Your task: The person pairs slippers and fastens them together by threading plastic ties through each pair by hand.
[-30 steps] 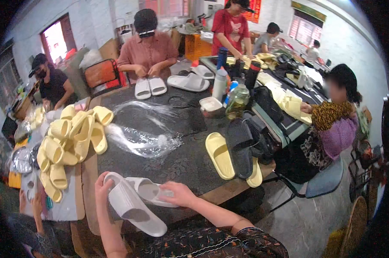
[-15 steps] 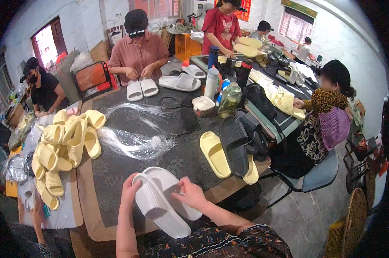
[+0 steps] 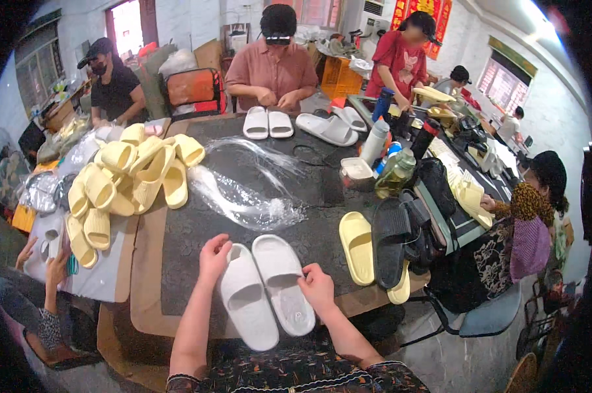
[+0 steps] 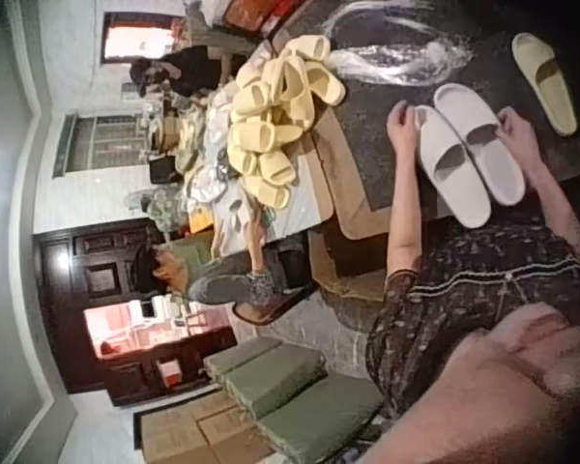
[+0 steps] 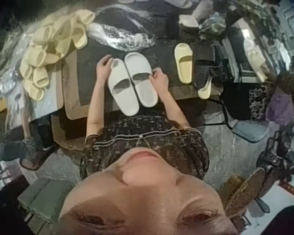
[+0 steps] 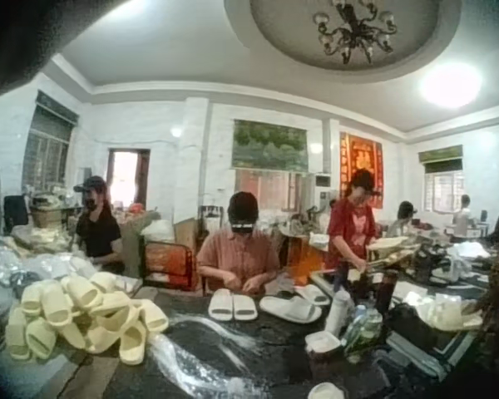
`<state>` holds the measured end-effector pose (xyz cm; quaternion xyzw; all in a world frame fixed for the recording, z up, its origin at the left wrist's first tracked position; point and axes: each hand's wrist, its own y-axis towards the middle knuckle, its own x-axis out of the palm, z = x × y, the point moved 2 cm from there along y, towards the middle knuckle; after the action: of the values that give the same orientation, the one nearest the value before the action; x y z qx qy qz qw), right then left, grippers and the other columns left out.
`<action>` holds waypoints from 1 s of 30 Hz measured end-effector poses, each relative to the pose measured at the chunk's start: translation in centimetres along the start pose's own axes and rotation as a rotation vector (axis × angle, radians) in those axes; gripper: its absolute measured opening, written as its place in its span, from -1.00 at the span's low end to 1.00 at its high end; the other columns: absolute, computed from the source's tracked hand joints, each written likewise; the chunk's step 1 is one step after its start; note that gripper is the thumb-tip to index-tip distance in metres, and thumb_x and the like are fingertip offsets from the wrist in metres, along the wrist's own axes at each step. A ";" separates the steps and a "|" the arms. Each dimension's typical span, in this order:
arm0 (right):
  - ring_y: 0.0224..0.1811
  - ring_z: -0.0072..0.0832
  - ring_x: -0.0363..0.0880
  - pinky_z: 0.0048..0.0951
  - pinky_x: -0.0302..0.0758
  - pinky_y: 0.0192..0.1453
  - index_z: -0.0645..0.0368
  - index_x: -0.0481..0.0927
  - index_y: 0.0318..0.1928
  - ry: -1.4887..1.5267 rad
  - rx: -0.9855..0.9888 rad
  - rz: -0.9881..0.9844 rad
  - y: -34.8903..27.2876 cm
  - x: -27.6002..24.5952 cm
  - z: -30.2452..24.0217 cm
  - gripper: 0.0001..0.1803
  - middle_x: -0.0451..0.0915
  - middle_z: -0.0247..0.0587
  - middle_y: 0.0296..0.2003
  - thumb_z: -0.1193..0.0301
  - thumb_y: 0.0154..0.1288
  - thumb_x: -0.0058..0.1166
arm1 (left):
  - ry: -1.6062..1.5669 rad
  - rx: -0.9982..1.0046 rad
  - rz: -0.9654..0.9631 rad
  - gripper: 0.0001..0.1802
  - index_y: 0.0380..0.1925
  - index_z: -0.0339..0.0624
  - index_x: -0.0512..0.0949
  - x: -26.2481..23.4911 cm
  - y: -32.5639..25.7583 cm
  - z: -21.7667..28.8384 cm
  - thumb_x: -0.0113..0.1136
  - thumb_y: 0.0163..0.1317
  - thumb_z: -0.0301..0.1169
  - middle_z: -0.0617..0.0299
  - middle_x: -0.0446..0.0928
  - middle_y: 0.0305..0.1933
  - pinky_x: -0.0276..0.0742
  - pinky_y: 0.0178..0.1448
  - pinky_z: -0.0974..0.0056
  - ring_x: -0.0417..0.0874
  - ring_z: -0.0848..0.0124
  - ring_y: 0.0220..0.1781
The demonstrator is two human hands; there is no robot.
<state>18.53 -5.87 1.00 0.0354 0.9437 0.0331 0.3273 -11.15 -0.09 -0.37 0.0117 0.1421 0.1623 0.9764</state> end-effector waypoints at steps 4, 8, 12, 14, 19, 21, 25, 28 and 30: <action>-0.56 -0.33 0.52 -0.32 0.44 -0.43 0.17 0.46 -0.20 0.060 0.035 -0.041 0.4 -0.4 1.1 -0.63 0.47 -0.27 -0.62 0.31 0.02 0.29 | 0.036 0.301 0.196 -0.82 -0.23 -0.23 0.61 1.1 -0.5 1.8 0.22 0.17 -0.43 0.19 0.54 -0.35 0.46 -0.24 0.38 0.55 0.43 -0.33; -0.56 -0.69 0.32 -0.57 0.34 -0.43 0.20 0.45 -0.10 0.510 0.017 -0.093 0.1 -1.2 0.8 -0.65 0.38 -0.50 -0.59 0.35 0.16 0.23 | 0.042 0.410 0.288 -0.89 -0.29 -0.22 0.61 -0.4 -1.1 3.3 0.16 0.20 -0.47 0.22 0.53 -0.37 0.44 -0.25 0.39 0.54 0.43 -0.33; -0.46 -0.79 0.24 -0.68 0.24 -0.39 0.21 0.45 -0.05 0.917 0.024 -0.102 -1.3 -4.1 -4.4 -0.81 0.32 -0.54 -0.49 0.43 0.38 -0.07 | 0.139 0.467 0.056 -0.85 -0.27 -0.19 0.61 0.2 -4.4 7.7 0.18 0.13 -0.49 0.20 0.59 -0.22 0.47 -0.07 0.27 0.57 0.34 -0.17; -0.55 -0.77 0.10 -0.69 0.08 -0.48 0.23 0.43 -0.06 0.936 -0.015 -0.143 -1.8 -3.9 -5.8 -0.79 0.24 -0.53 -0.53 0.40 0.45 -0.22 | 0.034 0.501 -0.278 -0.64 -0.04 -0.16 0.53 1.8 -6.9 9.4 0.19 0.11 -0.46 0.19 0.58 -0.10 0.45 0.03 0.24 0.55 0.30 -0.04; -0.54 -0.69 0.15 -0.63 0.11 -0.49 0.24 0.43 -0.04 1.099 -0.164 -0.302 -2.8 -5.0 -9.9 -0.71 0.26 -0.42 -0.55 0.30 0.49 -0.27 | -0.293 0.261 -0.936 -0.39 0.30 -0.14 0.21 5.6 -14.4 10.2 0.11 0.25 -0.36 0.30 0.56 -0.07 0.40 0.12 0.26 0.51 0.41 0.02; -0.58 -0.66 0.14 -0.58 0.12 -0.52 0.23 0.43 -0.03 1.119 -0.143 -0.212 -2.3 -5.7 -9.3 -0.69 0.26 -0.41 -0.58 0.26 0.48 -0.25 | -0.484 -0.179 -1.085 -0.55 0.19 -0.18 0.35 5.4 -15.9 10.5 0.07 0.30 -0.37 0.31 0.54 -0.09 0.40 0.08 0.36 0.49 0.53 -0.03; -0.64 -0.69 0.02 -0.60 0.01 -0.58 0.22 0.43 -0.01 1.291 -0.181 0.056 -0.8 -9.3 -6.4 -0.70 0.12 -0.48 -0.63 0.28 0.49 -0.27 | -0.250 -0.146 -0.586 -0.81 -0.17 -0.25 0.56 1.5 -15.0 8.6 0.09 0.29 -0.41 0.34 0.56 -0.26 0.41 -0.13 0.47 0.49 0.62 -0.22; -0.64 -0.73 -0.01 -0.63 -0.03 -0.61 0.23 0.41 0.00 1.277 -0.192 0.099 -0.8 -10.7 -5.1 -0.71 0.09 -0.51 -0.63 0.33 0.51 -0.33 | -0.208 -0.138 -0.308 -0.85 -0.32 -0.27 0.61 -1.9 -14.0 8.0 0.14 0.26 -0.42 0.41 0.56 -0.40 0.40 -0.26 0.49 0.48 0.64 -0.35; -0.64 -0.74 -0.01 -0.64 -0.04 -0.61 0.25 0.41 -0.01 1.176 -0.213 0.169 -1.0 -10.7 -4.1 -0.71 0.09 -0.51 -0.63 0.35 0.51 -0.35 | -0.159 -0.146 -0.256 -0.87 -0.35 -0.29 0.61 -3.5 -13.1 7.6 0.15 0.23 -0.45 0.40 0.55 -0.42 0.38 -0.27 0.50 0.47 0.62 -0.36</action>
<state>24.36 -8.02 10.72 0.0529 0.9518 0.1674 -0.2514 -8.05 -13.45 6.93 -0.0646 0.0528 0.0448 0.9955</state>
